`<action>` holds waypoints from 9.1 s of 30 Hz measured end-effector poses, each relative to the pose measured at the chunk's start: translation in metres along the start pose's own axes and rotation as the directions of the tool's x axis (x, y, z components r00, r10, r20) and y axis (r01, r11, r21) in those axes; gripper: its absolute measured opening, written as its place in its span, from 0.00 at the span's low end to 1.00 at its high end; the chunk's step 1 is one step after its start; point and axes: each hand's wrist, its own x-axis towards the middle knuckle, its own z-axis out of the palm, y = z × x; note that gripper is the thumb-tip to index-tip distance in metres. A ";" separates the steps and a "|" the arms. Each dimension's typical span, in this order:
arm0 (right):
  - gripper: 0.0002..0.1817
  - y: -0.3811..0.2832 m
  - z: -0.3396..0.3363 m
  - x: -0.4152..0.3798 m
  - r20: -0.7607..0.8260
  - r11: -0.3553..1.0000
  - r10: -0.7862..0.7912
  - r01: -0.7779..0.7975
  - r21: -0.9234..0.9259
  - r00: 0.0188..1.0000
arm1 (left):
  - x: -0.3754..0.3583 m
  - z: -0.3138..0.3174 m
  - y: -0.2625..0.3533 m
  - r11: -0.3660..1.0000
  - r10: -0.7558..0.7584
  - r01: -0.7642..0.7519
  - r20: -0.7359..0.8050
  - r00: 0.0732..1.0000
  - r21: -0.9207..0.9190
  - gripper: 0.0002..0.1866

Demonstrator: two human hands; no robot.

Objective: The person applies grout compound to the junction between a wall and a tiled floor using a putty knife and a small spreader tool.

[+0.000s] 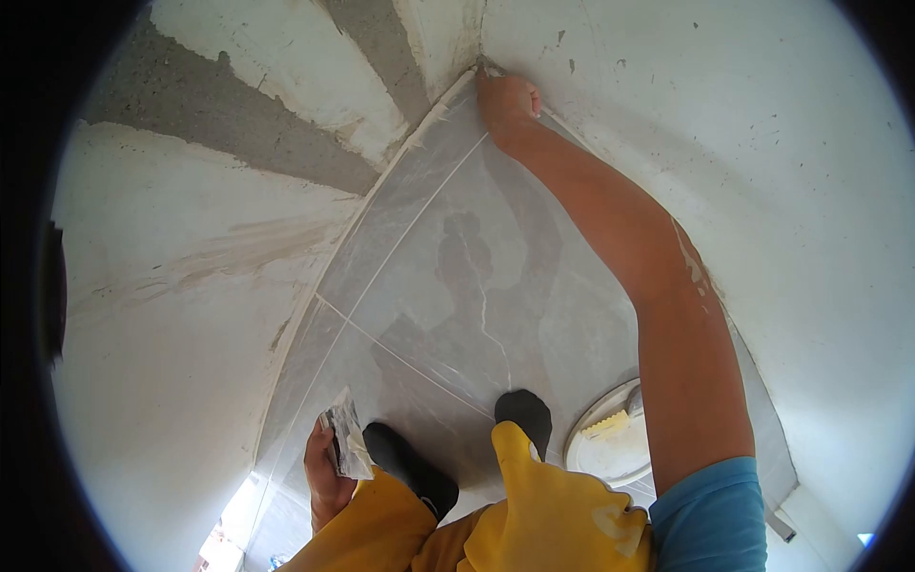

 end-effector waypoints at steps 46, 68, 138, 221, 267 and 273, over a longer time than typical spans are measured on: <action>0.34 -0.013 0.021 -0.037 -0.251 0.614 0.227 0.062 0.787 0.941 | -0.008 -0.012 -0.004 0.992 -0.061 0.062 0.007 0.998 -0.113 0.14; 0.34 -0.083 0.025 -0.035 -0.404 0.704 0.230 0.135 0.697 0.885 | -0.014 -0.018 -0.001 0.998 -0.029 0.026 -0.074 0.997 -0.049 0.12; 0.39 -0.101 -0.063 -0.311 -0.746 -0.134 -0.542 0.836 0.532 0.388 | -0.017 -0.005 -0.012 0.993 -0.083 0.084 0.010 0.996 -0.085 0.12; 0.18 -0.078 -0.043 -0.295 -0.518 -0.374 -0.629 0.359 0.855 0.579 | -0.014 0.010 -0.007 0.994 0.095 -0.096 -0.015 0.995 -0.046 0.17; 0.55 -0.006 0.019 -0.002 -0.133 0.970 0.039 -0.070 -0.234 0.990 | -0.014 -0.020 -0.009 0.998 0.037 -0.045 -0.188 0.982 -0.041 0.10; 0.52 0.008 0.024 -0.028 -0.081 0.960 0.040 -0.060 -0.272 0.996 | -0.017 -0.017 -0.010 0.997 0.063 -0.068 -0.139 0.988 -0.035 0.09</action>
